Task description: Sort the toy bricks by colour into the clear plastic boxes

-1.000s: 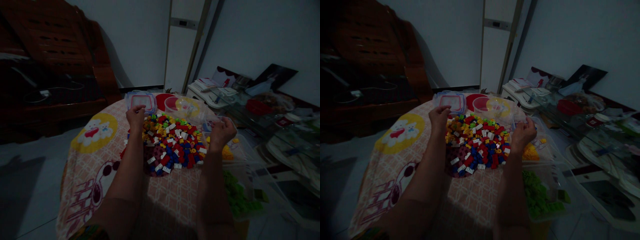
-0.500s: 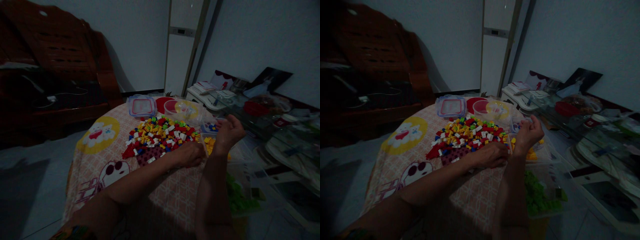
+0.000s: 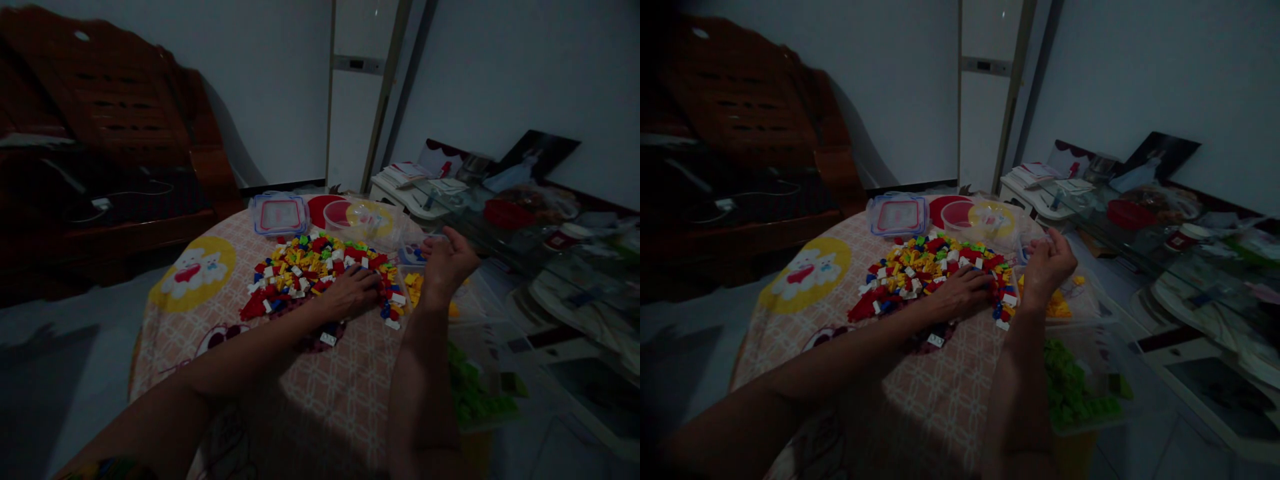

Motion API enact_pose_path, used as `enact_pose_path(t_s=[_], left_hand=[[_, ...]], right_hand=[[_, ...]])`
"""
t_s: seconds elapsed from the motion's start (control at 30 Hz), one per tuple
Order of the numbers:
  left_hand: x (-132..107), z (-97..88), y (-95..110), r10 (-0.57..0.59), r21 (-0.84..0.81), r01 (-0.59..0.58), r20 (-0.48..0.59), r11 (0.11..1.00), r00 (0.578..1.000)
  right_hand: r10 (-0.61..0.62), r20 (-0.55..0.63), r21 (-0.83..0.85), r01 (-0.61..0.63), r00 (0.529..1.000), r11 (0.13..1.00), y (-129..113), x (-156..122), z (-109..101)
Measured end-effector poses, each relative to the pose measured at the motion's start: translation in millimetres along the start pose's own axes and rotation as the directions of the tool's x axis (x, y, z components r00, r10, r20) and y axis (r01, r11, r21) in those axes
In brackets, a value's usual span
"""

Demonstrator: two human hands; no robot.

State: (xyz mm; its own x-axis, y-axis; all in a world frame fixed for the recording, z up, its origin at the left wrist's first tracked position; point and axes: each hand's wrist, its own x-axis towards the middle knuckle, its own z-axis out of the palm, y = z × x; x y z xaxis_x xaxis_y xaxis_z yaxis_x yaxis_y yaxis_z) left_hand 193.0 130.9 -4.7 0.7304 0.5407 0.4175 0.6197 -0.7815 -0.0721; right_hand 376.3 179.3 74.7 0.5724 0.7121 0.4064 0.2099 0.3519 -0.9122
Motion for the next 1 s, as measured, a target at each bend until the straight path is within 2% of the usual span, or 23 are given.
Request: enact_pose_path(t_s=[0.17, 0.23, 0.3, 0.37, 0.43, 0.5, 0.53, 0.57, 0.63, 0.7, 0.77, 0.9, 1.0], left_hand=[[6, -12.7, -44, -0.106, 0.041, 0.107, -0.031, 0.993, 0.994], [4, -18.8, -57, -0.179, 0.018, 0.182, -0.101, 0.983, 0.979], [-3, -25.6, -57, -0.238, -0.035, 0.235, -0.196, 0.971, 0.951], [-16, -31.5, -42, -0.249, -0.104, 0.229, -0.261, 0.968, 0.933], [-34, -35.2, -13, -0.176, -0.176, 0.135, -0.245, 0.975, 0.953], [-55, -36.0, 20, -0.003, -0.235, -0.033, -0.15, 0.971, 0.989], [-66, -35.3, 35, 0.097, -0.257, -0.115, -0.08, 0.959, 0.992], [-76, -33.9, 46, 0.177, -0.275, -0.175, -0.016, 0.946, 0.984], [-92, -29.7, 56, 0.244, -0.279, -0.218, 0.064, 0.935, 0.968], [-100, -24.7, 50, 0.221, -0.238, -0.192, 0.1, 0.952, 0.97], [-100, -20.7, 33, 0.172, -0.175, -0.15, 0.115, 0.973, 0.978], [-86, -18.7, -8, 0.121, -0.052, -0.115, 0.14, 0.992, 0.983], [-72, -19.2, -32, 0.094, 0.005, -0.095, 0.111, 0.995, 0.989]], right_hand=[[0.0, 0.031, -0.013, 0.001, 1.0, 1.0, 4, 0, 0], [0.004, 0.038, -0.01, -0.004, 0.999, 1.0, 5, 0, 0], [0.007, 0.044, -0.009, -0.006, 0.999, 1.0, 5, 1, 1], [0.008, 0.044, -0.016, -0.007, 0.999, 1.0, 6, 1, 1], [0.013, 0.042, -0.019, -0.012, 0.999, 1.0, 6, 2, 1], [0.028, 0.046, -0.004, -0.028, 0.999, 1.0, 6, 3, 1], [0.038, 0.048, 0.008, -0.038, 0.998, 0.999, 6, 3, 0], [0.047, 0.05, 0.019, -0.048, 0.998, 0.999, 7, 4, 0], [0.057, 0.053, 0.027, -0.058, 0.997, 0.998, 7, 4, 0], [0.061, 0.061, 0.024, -0.063, 0.996, 0.998, 9, 5, 0], [0.064, 0.072, 0.021, -0.065, 0.995, 0.998, 10, 5, 0], [0.051, 0.093, 0.034, -0.054, 0.994, 0.998, 13, 4, 2], [0.066, 0.109, 0.029, -0.07, 0.992, 0.997, 13, 2, 4]])
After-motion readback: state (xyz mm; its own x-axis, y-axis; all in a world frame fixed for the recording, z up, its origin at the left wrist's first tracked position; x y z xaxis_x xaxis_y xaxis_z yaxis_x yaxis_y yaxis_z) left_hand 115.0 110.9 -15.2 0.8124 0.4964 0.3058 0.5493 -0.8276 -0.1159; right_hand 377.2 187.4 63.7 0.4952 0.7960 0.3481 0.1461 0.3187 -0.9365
